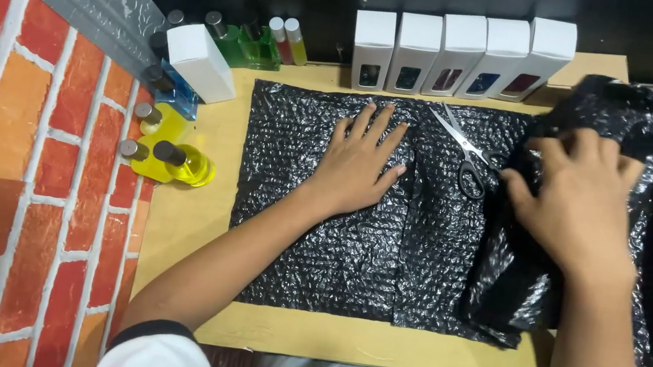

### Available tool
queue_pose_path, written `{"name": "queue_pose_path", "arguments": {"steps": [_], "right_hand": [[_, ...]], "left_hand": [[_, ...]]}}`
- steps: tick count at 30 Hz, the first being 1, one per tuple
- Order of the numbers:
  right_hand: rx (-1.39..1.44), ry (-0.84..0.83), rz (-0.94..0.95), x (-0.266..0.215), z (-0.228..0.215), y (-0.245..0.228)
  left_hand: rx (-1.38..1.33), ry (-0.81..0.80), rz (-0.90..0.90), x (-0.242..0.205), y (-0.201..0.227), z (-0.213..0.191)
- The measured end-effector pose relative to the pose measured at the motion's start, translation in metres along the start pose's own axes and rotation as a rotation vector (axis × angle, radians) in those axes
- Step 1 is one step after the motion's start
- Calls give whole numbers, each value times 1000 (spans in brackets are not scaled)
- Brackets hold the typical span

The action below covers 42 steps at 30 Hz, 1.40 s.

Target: The person uses scissors to cut a sheet of black bubble wrap on a wooden table. They trim the edges and then fold the material to align the sides before making another cut.

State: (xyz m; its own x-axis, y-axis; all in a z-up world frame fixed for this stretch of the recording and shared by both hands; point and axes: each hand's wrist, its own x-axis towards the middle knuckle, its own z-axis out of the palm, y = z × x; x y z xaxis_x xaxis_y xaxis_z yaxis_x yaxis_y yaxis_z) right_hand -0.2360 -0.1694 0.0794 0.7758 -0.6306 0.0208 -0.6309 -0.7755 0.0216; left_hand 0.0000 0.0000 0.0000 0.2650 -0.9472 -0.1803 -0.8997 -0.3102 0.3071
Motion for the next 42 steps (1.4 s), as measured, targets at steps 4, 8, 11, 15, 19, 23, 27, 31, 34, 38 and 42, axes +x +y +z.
{"name": "queue_pose_path", "arguments": {"steps": [4, 8, 11, 15, 19, 23, 27, 31, 34, 38, 42], "right_hand": [[53, 52, -338, 3, 15, -13], [190, -118, -475, 1, 29, -15], [118, -201, -432, -1, 24, -15], [49, -251, -320, -5, 13, -18], [-65, -260, -250, -9, -1, -11], [-246, -366, -91, -6, -7, 1], [-294, -536, 73, 1, -18, 5], [-266, -523, 54, 6, 19, 52], [-327, -518, 1, 12, 36, 81], [-463, -462, 73, 9, -6, 32], [-377, -251, -19, 13, -18, -37]], "left_hand": [[-2, 10, 1, -1, 0, -3], [-5, 38, 30, -5, 4, -5], [-12, 35, 29, -5, 6, -5], [94, -101, 12, -12, 16, -15], [151, -71, 21, -10, 15, -11], [112, -41, 18, -9, 14, -12], [79, -32, 0, -9, 10, -13], [88, -48, -12, -9, 9, -17], [77, -34, -14, -6, 13, -19], [78, -43, -42, -9, 19, -12], [68, -7, -22, -11, 20, -12]]}}
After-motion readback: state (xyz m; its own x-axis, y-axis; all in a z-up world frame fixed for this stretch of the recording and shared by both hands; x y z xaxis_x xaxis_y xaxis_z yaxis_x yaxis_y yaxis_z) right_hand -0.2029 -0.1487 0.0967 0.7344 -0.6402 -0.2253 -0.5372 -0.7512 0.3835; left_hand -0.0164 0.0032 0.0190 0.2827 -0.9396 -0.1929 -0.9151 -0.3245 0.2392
